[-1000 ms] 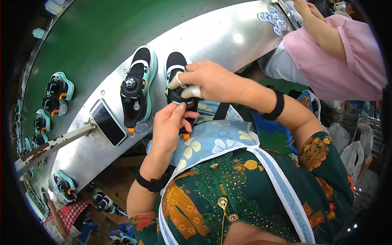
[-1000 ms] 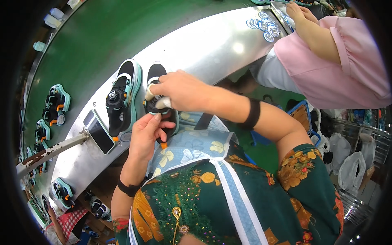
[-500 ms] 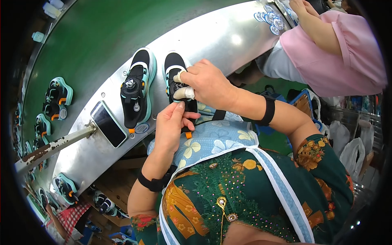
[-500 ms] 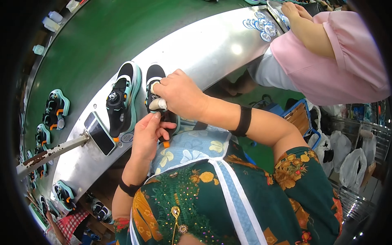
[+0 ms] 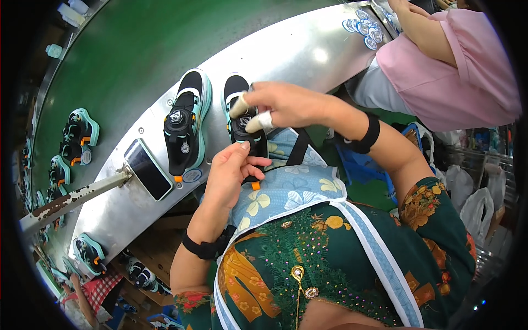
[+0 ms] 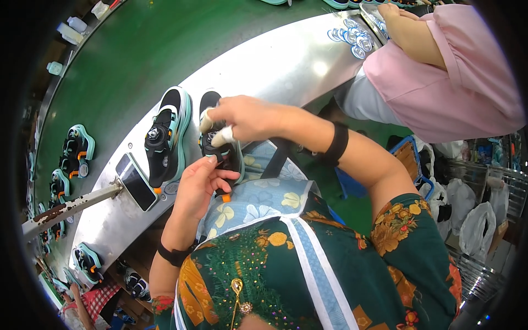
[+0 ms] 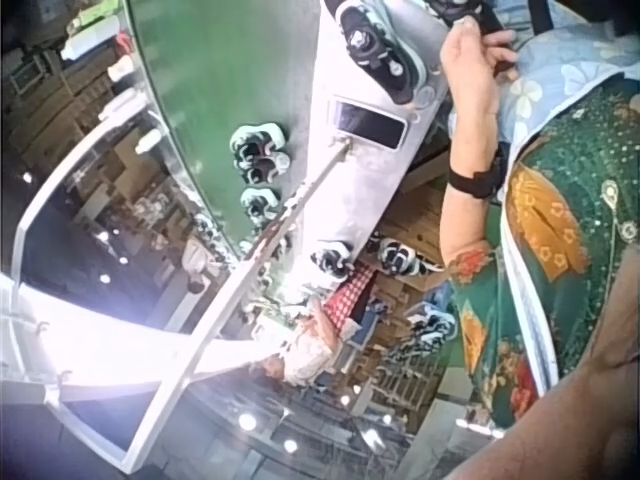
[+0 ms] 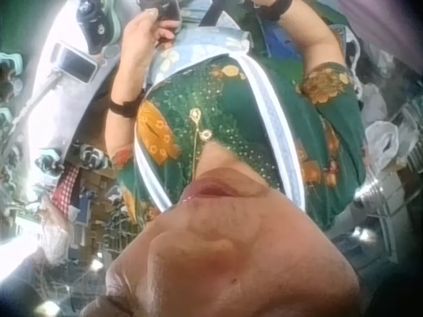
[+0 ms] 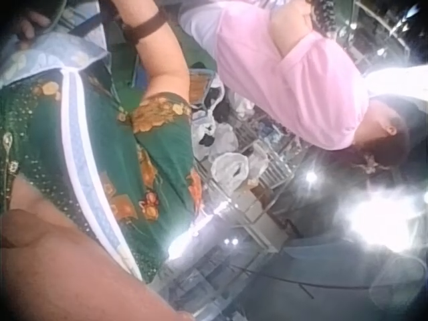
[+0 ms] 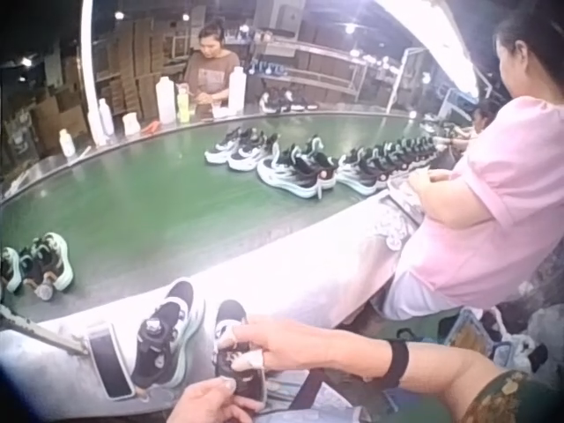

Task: Inspecting and cleaning finished shoes on a conveyor belt assembly line.

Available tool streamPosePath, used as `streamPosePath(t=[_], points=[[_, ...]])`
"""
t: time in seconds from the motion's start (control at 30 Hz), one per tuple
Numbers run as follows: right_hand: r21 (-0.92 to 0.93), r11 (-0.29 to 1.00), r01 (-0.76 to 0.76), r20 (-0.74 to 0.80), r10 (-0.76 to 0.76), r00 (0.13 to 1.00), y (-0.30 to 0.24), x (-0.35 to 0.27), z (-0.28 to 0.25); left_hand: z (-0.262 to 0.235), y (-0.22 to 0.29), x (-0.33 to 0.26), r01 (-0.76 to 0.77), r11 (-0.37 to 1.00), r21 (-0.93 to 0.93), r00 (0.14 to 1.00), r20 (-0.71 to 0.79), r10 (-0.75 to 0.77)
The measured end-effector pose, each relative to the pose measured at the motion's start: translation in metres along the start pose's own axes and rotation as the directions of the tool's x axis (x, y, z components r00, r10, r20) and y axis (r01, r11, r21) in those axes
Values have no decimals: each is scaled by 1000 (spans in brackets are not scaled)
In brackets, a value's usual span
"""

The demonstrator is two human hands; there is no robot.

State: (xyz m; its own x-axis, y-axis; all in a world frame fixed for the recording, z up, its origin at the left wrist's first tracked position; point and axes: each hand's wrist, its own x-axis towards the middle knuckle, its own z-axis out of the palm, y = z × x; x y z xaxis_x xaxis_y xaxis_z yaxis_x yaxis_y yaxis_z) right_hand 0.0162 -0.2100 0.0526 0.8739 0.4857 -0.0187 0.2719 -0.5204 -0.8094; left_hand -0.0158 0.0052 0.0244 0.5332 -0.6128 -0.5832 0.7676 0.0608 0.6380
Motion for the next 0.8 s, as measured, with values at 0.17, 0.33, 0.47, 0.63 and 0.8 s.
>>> streamPosePath(t=[0.17,0.33,0.47,0.63,0.8], points=[[37,999,-19,36,17,999,0,7,-1,7,8,6,-64,986,-154,996,-72,54],[132,991,4,97,-17,995,13,17,0,0,8,21,-43,993,-113,997,-75,34],[44,996,79,129,-84,988,13,17,-4,-1,11,24,-24,994,-105,998,-63,17],[-38,999,30,-27,-31,999,12,1,-5,-3,12,25,-22,993,-118,997,-83,12],[-353,932,83,-143,-141,980,16,-22,37,-4,14,27,-41,995,-88,994,-102,32]])
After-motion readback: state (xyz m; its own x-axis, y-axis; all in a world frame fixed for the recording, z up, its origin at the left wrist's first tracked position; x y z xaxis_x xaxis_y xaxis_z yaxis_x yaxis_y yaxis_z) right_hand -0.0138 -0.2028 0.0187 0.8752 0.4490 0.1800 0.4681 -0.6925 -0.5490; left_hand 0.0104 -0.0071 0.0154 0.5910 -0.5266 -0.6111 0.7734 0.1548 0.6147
